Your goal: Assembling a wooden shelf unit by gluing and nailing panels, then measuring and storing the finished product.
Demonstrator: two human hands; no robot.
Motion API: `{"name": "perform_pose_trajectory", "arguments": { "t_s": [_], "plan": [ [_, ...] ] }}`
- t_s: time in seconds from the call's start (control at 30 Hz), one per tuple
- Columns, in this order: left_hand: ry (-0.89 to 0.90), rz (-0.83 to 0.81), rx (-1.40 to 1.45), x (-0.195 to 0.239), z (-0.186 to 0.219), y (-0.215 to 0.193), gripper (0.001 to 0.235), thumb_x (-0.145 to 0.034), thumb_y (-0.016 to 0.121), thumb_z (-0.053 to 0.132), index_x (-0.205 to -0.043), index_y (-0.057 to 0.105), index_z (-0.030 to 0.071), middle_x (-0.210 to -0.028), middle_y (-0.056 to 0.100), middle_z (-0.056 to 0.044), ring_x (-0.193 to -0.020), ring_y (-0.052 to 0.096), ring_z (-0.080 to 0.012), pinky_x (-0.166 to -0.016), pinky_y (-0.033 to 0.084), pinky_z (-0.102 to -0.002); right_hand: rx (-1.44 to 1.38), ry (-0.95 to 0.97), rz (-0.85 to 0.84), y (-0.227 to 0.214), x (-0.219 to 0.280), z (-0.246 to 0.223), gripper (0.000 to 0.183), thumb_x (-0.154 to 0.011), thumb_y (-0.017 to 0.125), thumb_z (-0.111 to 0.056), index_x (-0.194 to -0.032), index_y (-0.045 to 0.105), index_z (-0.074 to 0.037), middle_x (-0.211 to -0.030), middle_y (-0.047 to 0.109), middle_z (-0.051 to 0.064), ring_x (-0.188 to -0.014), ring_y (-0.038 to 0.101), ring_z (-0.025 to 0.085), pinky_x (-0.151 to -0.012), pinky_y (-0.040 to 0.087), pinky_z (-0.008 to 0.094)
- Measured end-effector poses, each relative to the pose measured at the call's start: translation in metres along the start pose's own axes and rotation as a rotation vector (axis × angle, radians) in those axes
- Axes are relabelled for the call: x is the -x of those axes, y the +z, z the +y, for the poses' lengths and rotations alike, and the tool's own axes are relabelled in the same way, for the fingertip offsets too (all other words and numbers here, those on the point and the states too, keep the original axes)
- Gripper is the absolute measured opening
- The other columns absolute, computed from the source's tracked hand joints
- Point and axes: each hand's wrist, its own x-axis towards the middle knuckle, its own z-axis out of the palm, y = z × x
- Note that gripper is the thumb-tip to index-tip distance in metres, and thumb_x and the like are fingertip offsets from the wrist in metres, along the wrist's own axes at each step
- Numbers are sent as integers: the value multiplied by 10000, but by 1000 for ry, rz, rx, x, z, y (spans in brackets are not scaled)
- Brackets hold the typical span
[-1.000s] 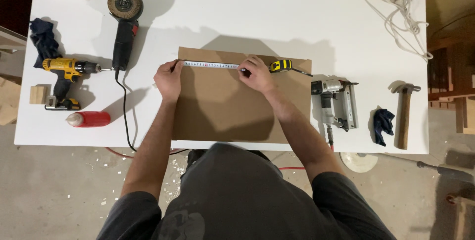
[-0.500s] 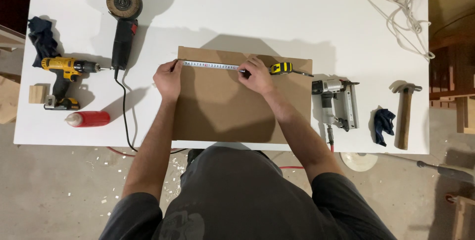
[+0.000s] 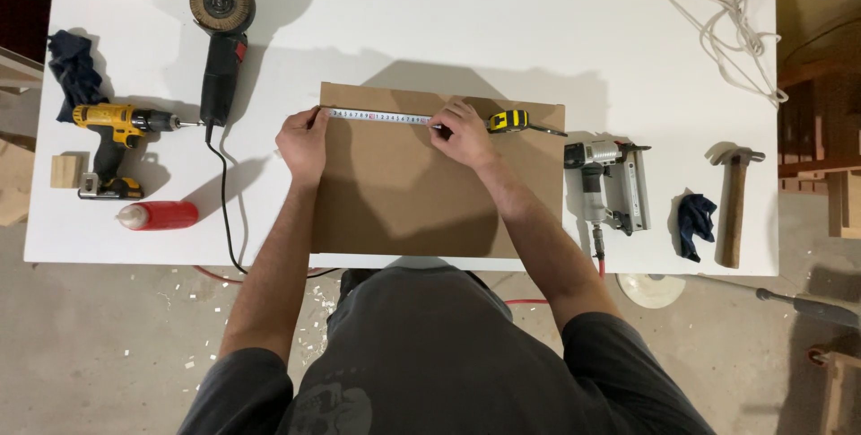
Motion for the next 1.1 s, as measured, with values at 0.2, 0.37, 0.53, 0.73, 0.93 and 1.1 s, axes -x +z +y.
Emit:
{"name": "perform_pose_trajectory", "arguments": {
  "t_s": [0.2, 0.37, 0.53, 0.73, 0.93, 1.1],
  "plan": [
    [5, 1, 0, 1, 6, -2, 217, -916, 856, 218, -1006, 805, 27, -884, 738, -169, -860, 744, -331, -697, 600, -381, 22, -9, 21, 7, 2, 6, 137, -823, 751, -110, -916, 694, -193, -837, 651, -16, -857, 661, 215, -779, 543, 363],
    [-1, 1, -1, -1, -3, 1, 236, -911, 861, 240, -1015, 805, 36, -903, 739, -174, -886, 739, -333, -716, 601, -381, 10, 7, 13, 4, 1, 1, 114, -845, 734, -103, -909, 706, -193, -822, 652, -17, -846, 657, 207, -790, 542, 354],
    [-33, -19, -3, 0, 0, -1, 258, -929, 843, 264, -1037, 800, 34, -918, 740, -150, -904, 740, -300, -746, 600, -362, -5, 22, -2, -1, -2, -5, 100, -863, 728, -96, -904, 718, -186, -831, 669, -13, -854, 666, 208, -816, 547, 354],
    [-34, -18, 19, 0, 5, -3, 251, -932, 843, 265, -1038, 800, 41, -933, 741, -149, -921, 736, -311, -753, 602, -374, -150, 146, 57, -11, -6, -13, 117, -862, 756, -81, -948, 748, -159, -846, 711, 40, -867, 681, 258, -807, 569, 393],
    [-33, -29, 11, 1, 3, -3, 250, -934, 835, 257, -1040, 803, 33, -913, 738, -160, -903, 737, -325, -745, 597, -386, -181, 169, 65, -7, 3, 0, 132, -829, 789, -91, -936, 741, -151, -844, 699, 69, -867, 679, 296, -801, 576, 409],
    [-81, -88, -80, 0, -10, -8, 268, -914, 826, 370, -1035, 814, 131, -950, 753, -111, -935, 730, -309, -772, 589, -410, -194, 196, 45, -8, 9, -10, 142, -802, 800, -88, -926, 750, -137, -841, 704, 90, -867, 688, 308, -800, 584, 418]
  ]
}}
